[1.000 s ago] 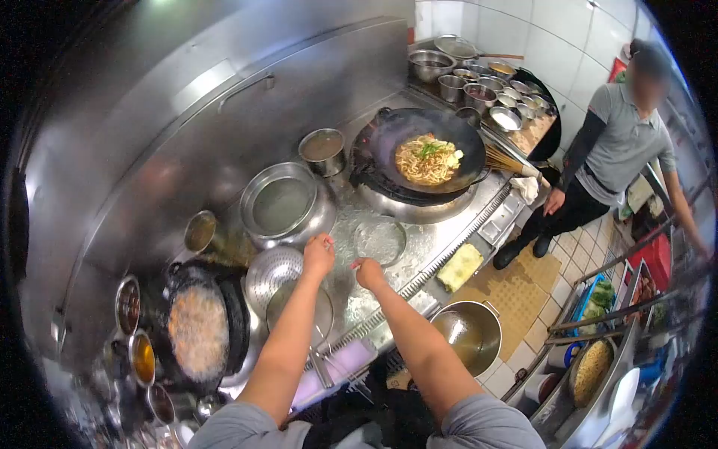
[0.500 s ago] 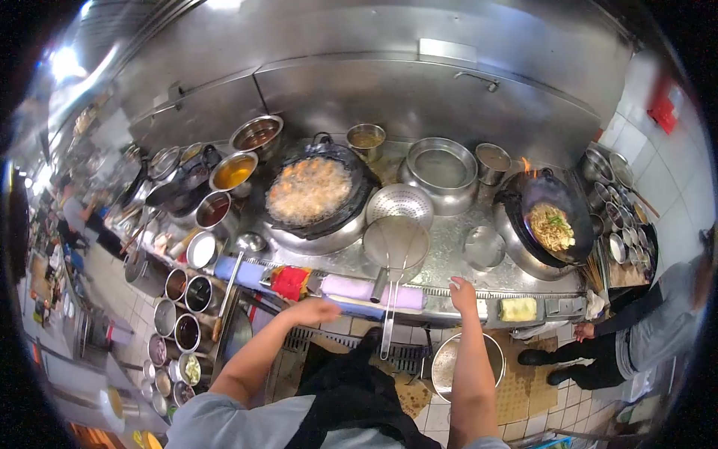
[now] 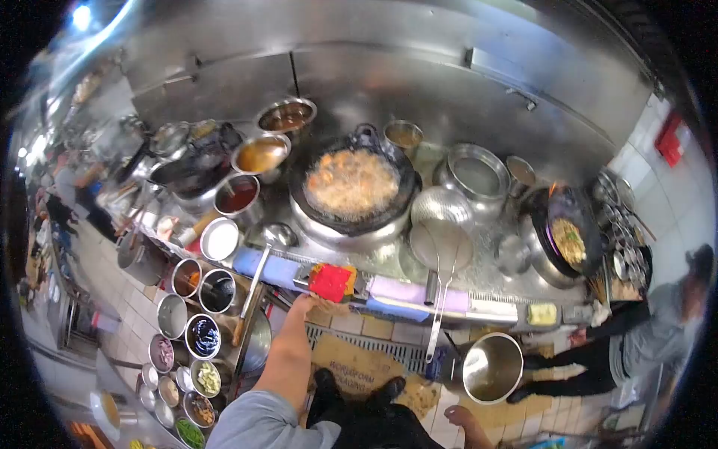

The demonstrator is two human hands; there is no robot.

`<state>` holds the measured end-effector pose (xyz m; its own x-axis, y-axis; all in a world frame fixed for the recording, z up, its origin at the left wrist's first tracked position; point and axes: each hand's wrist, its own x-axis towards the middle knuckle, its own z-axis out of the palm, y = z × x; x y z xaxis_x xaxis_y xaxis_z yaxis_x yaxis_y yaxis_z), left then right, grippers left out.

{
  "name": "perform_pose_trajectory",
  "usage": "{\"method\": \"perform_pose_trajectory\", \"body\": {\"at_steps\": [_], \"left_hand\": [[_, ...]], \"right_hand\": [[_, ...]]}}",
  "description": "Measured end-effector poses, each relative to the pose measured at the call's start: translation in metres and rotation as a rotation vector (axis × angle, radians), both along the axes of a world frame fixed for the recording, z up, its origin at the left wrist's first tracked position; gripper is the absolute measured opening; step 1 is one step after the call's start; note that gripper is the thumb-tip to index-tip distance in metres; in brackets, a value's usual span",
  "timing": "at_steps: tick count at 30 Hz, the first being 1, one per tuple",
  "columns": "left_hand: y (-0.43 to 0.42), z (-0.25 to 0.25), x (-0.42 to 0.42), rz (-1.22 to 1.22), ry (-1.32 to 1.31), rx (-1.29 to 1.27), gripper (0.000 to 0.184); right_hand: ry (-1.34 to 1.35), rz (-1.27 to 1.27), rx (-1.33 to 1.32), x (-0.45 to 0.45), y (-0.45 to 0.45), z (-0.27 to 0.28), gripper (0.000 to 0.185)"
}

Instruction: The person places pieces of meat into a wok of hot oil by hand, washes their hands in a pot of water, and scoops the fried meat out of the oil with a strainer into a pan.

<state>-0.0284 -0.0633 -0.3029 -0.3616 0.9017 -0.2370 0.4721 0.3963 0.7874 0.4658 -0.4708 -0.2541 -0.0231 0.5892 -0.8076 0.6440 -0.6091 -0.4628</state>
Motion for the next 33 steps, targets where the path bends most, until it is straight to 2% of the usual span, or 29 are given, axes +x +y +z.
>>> {"method": "perform_pose_trajectory", "body": {"at_steps": [1, 2, 3, 5, 7, 8, 9, 10, 11, 12, 13, 14, 15, 16, 17, 18, 19, 20, 21, 23, 24, 25, 27, 28, 29, 31, 32, 33], "left_hand": [[-0.004, 0.013, 0.008, -0.172, -0.274, -0.138, 0.041], [-0.019, 0.027, 0.014, -0.325, -0.548, -0.285, 0.038], [-0.036, 0.034, 0.018, -0.271, -0.414, -0.267, 0.035], [-0.078, 0.033, 0.002, -0.412, -0.013, -0.324, 0.043], [-0.133, -0.001, -0.036, -0.508, 0.226, -0.334, 0.050], [-0.163, 0.006, -0.054, -0.533, 0.337, -0.350, 0.051], [-0.193, -0.014, -0.078, -0.491, 0.302, -0.262, 0.049], [-0.208, -0.031, -0.100, -0.450, 0.265, -0.173, 0.047], [-0.208, -0.024, -0.112, -0.460, 0.269, -0.170, 0.047], [-0.210, -0.013, -0.122, -0.476, 0.245, -0.408, 0.047], [-0.211, -0.003, -0.128, -0.485, 0.221, -0.644, 0.046], [-0.215, 0.002, -0.126, -0.598, 0.270, -0.407, 0.048], [-0.220, 0.006, -0.116, -0.701, 0.316, -0.164, 0.050], [-0.214, 0.071, -0.091, -0.741, 0.059, -0.029, 0.052], [-0.207, 0.147, -0.062, -0.797, -0.209, 0.079, 0.054], [-0.200, 0.159, -0.044, -0.587, -0.665, -0.032, 0.054], [-0.193, 0.166, -0.030, -0.347, -1.106, -0.149, 0.055], [-0.183, 0.169, -0.015, -0.189, -1.255, -0.236, 0.059], [-0.174, 0.171, -0.001, -0.022, -1.396, -0.325, 0.065], [-0.153, 0.182, 0.035, 0.139, -1.497, -0.365, 0.054], [-0.147, 0.195, 0.041, 0.222, -1.519, -0.439, 0.049], [-0.147, 0.185, 0.041, 0.226, -1.525, -0.451, 0.049], [-0.137, 0.147, 0.039, 0.177, -1.446, -0.257, 0.040], [-0.136, 0.145, 0.042, 0.142, -1.411, -0.169, 0.036], [-0.136, 0.143, 0.042, 0.122, -1.423, -0.189, 0.036], [-0.138, 0.165, 0.029, -0.086, -2.008, -0.320, 0.047], [-0.142, 0.165, 0.030, -0.091, -2.001, -0.333, 0.047], [-0.148, 0.165, 0.035, -0.299, -1.679, 0.051, 0.049]], "right_hand": [[-0.055, 0.128, -0.126, -0.001, -0.014, -0.004, 0.030], [-0.052, 0.025, -0.165, -0.002, -0.032, -0.008, 0.026], [-0.044, -0.068, -0.193, -0.009, -0.026, -0.003, 0.024], [-0.029, -0.164, -0.172, -0.028, -0.013, -0.011, 0.021], [-0.070, -0.154, -0.069, -0.052, 0.016, -0.021, 0.024], [-0.209, 0.182, 0.147, -0.068, 0.038, -0.015, 0.027], [-0.350, 0.517, 0.370, -0.094, 0.069, -0.003, 0.031], [-0.272, 0.317, 0.373, -0.120, 0.096, 0.003, 0.034], [-0.193, 0.115, 0.368, -0.145, 0.114, 0.002, 0.036], [-0.256, 0.201, 0.587, -0.165, 0.131, -0.015, 0.032], [-0.190, 0.129, 0.591, -0.193, 0.158, -0.006, 0.031], [-0.215, 0.074, 0.630, -0.227, 0.184, 0.022, 0.028], [-0.207, 0.008, 0.757, -0.251, 0.206, 0.021, 0.027], [-0.213, -0.105, 1.027, -0.295, 0.246, 0.034, 0.027], [-0.153, -0.130, 1.003, -0.314, 0.266, 0.043, 0.029], [-0.094, -0.153, 0.978, -0.329, 0.283, 0.052, 0.031], [0.241, -0.143, 1.041, -0.349, 0.299, 0.060, 0.032], [0.578, -0.134, 1.083, -0.367, 0.314, 0.070, 0.033], [0.033, -0.077, 0.487, -0.378, 0.278, 0.229, 0.040], [1.002, -0.748, 0.408, -0.407, 0.283, 0.120, 0.036], [0.871, -0.773, 0.210, -0.397, 0.279, 0.135, 0.041], [0.860, -0.780, 0.205, -0.399, 0.272, 0.121, 0.041], [0.805, -0.705, 0.204, -0.407, 0.251, 0.079, 0.047], [0.771, -0.677, 0.209, -0.404, 0.243, 0.093, 0.050], [0.667, -0.430, 0.128, -0.392, 0.229, 0.110, 0.056], [0.723, -0.179, 0.041, -0.371, 0.222, 0.163, 0.052], [0.728, -0.191, 0.043, -0.364, 0.235, 0.166, 0.052], [1.225, -0.455, -0.001, -0.355, 0.252, 0.167, 0.051]]}}
